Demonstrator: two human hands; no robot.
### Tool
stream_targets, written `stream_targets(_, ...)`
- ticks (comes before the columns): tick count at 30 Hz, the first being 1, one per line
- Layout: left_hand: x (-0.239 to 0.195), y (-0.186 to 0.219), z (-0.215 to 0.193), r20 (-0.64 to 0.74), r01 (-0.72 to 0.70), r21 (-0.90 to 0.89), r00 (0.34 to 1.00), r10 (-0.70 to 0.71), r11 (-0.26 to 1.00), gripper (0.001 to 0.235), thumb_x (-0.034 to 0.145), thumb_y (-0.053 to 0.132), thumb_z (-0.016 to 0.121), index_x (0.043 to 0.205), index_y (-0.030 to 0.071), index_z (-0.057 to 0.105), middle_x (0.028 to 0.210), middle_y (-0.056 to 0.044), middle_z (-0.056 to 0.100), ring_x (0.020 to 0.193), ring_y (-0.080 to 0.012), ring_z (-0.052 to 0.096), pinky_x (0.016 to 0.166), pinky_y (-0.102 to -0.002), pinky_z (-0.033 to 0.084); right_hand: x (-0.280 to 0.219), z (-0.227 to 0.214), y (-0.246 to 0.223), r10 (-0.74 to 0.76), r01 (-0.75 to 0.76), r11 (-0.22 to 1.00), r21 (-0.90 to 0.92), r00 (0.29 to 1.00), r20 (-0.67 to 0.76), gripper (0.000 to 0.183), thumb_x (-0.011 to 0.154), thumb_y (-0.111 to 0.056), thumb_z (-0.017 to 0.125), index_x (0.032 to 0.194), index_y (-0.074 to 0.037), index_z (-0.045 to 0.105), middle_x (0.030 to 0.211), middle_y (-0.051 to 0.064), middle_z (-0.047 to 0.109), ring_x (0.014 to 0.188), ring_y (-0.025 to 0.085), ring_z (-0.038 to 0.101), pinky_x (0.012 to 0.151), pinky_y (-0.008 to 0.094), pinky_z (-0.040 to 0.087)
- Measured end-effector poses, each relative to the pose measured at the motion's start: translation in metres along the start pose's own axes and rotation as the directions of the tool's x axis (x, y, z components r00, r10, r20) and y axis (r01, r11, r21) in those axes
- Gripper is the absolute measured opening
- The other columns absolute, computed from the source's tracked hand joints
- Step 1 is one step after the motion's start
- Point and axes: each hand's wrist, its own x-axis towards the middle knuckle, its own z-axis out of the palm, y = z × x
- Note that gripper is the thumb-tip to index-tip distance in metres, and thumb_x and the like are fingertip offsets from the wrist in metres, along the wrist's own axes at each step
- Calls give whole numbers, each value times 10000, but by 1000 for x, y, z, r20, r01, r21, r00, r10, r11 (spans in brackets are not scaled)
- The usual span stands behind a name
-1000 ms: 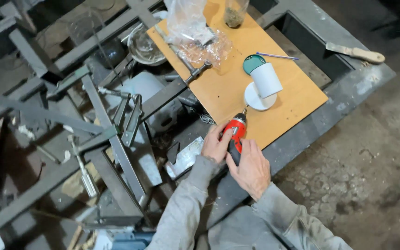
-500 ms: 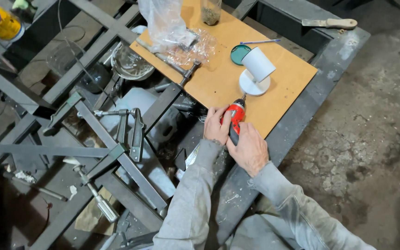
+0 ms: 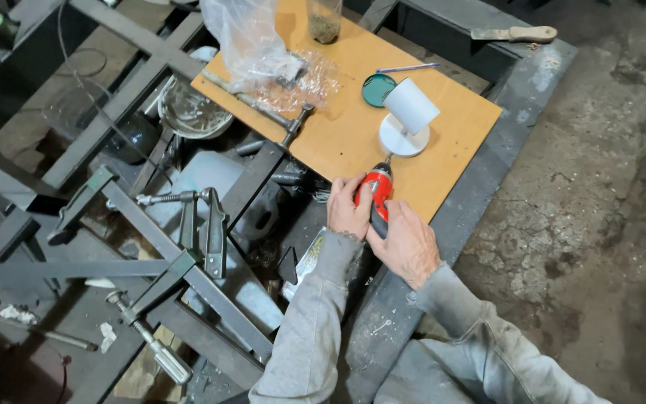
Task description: Assembling a lighting fixture onto a wooden board using a power drill and other hand tools.
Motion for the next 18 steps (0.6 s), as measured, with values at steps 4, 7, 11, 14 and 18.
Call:
stream_targets(4, 1, 2, 0, 1, 26, -8, 1000, -26, 1000, 359, 961, 247, 634, 1205, -2, 718, 1058, -211, 650, 962, -348, 682, 865, -405, 545, 3, -2, -3, 7, -6, 1000, 8, 1000, -7, 445, 842, -361, 742, 1040, 19, 622, 990, 234, 652, 933, 436, 656, 793, 518, 534)
stream_targets(7, 1, -2, 3, -6, 14, -3, 1000, -14, 1000, 360, 969, 253, 636, 1209, -3, 715, 1072, -210, 650, 975, -350, 680, 875, -407, 543, 3, -5, -3, 2, -2, 1000, -9, 1000, -7, 469, 833, -367, 743, 1058, 26, 622, 990, 240, 651, 927, 443, 655, 800, 520, 532)
stream_targets(11, 3, -3, 7, -12, 22, -3, 1000, -22, 1000, 368, 956, 264, 649, 1200, -2, 721, 1072, -201, 649, 980, -346, 677, 878, -404, 545, 4, -6, -3, 26, -26, 1000, -18, 1000, 10, 474, 831, -388, 745, 1043, 21, 631, 992, 238, 665, 935, 430, 664, 810, 513, 535)
stream_targets(14, 5, -1, 5, 2, 46, -14, 999, -46, 999, 379, 946, 281, 659, 1194, 2, 727, 1064, -194, 650, 969, -335, 681, 872, -396, 550, 5, -5, -5, 34, -34, 999, -29, 999, 1, 486, 824, -400, 746, 1036, 22, 634, 983, 237, 678, 933, 424, 671, 807, 513, 539)
stream_targets(18, 8, -1, 4, 27, 71, -16, 997, -70, 997, 399, 931, 296, 671, 1195, 3, 731, 1045, -191, 651, 957, -324, 684, 864, -391, 550, 6, -9, -8, 47, -46, 997, -56, 999, 15, 463, 829, -409, 736, 994, 14, 646, 960, 226, 693, 930, 416, 678, 806, 519, 543)
